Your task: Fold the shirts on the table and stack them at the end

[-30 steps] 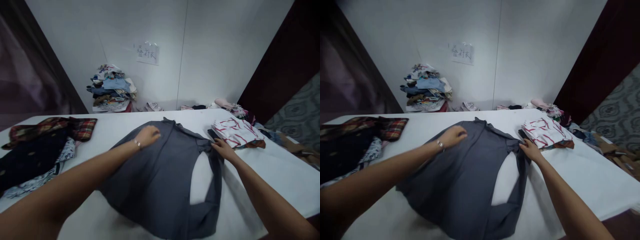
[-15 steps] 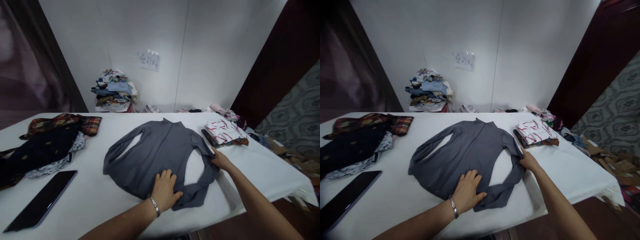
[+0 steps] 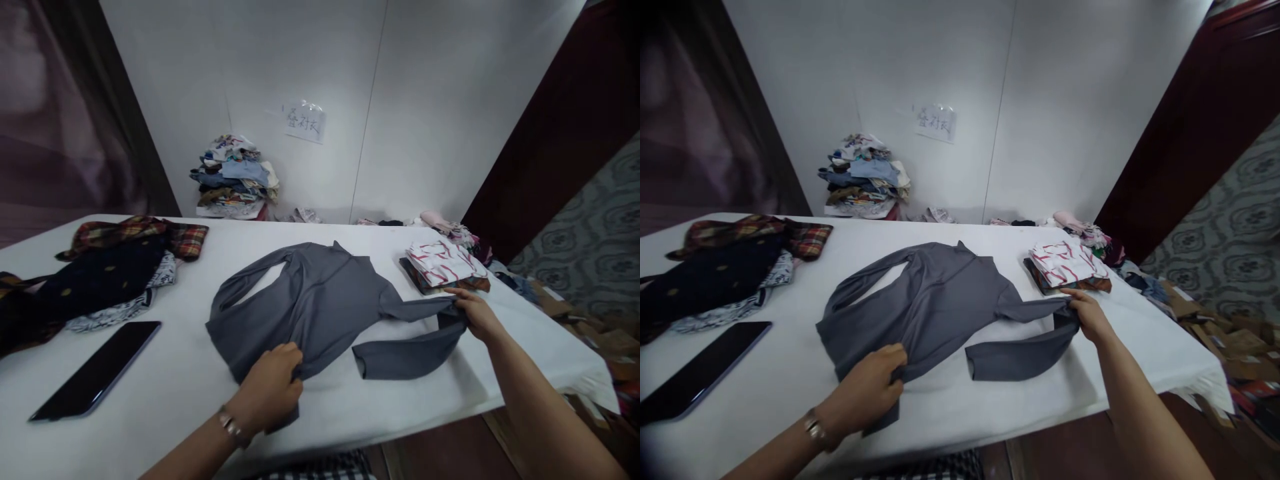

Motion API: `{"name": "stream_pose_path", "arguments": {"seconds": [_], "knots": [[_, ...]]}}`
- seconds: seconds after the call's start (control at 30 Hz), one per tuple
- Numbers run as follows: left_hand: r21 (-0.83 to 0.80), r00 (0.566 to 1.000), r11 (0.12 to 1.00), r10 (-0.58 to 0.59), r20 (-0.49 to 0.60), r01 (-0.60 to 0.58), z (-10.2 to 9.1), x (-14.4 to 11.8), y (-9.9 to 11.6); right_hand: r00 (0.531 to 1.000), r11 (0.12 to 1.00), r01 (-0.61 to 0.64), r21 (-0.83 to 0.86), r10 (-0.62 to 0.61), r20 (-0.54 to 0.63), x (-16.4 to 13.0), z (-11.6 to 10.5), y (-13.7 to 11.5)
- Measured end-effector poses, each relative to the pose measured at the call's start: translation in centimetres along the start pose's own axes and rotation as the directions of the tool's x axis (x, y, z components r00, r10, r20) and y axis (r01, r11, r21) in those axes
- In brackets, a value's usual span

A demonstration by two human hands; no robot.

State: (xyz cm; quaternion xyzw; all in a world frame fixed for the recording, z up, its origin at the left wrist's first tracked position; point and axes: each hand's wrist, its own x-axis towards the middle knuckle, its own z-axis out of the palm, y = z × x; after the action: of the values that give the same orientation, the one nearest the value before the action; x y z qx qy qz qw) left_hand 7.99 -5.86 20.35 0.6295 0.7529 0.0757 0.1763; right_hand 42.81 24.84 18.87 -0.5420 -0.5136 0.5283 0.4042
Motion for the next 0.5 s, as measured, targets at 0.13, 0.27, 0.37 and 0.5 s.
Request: {"name": "stream_pose_path", "arguments": {"seconds": [0.13,0.27,0.37,0.5], "knots": [[-0.006,0.997,0.998,-0.067,0.045,0.067,1.2,-2.8,-1.5,0.993,0.992,-0.11,0.055,0.108,0.053,-0.8,-0.3,-0.6],[-0.027,0.998,0.998,-0.049,-0.026,0.048,3.8,-3.8,-1.4,0.995,0.986,-0.091,0.143,0.085,0.045,-0.5,-0.8,-1.2],[-0.021,1.0,1.0,-0.02,-0.017,0.019,4.6,-4.1,-1.2,0.991,0.978,-0.01,0.208,0.038,-0.13,0.3,-1.5,-1.7],[0.006,0.998,0.998,0.059,0.014,-0.059,4.8,-4.1,-1.2,0.966,0.954,0.122,0.275,-0.05,-0.254,0.7,-1.4,-2.3]]}}
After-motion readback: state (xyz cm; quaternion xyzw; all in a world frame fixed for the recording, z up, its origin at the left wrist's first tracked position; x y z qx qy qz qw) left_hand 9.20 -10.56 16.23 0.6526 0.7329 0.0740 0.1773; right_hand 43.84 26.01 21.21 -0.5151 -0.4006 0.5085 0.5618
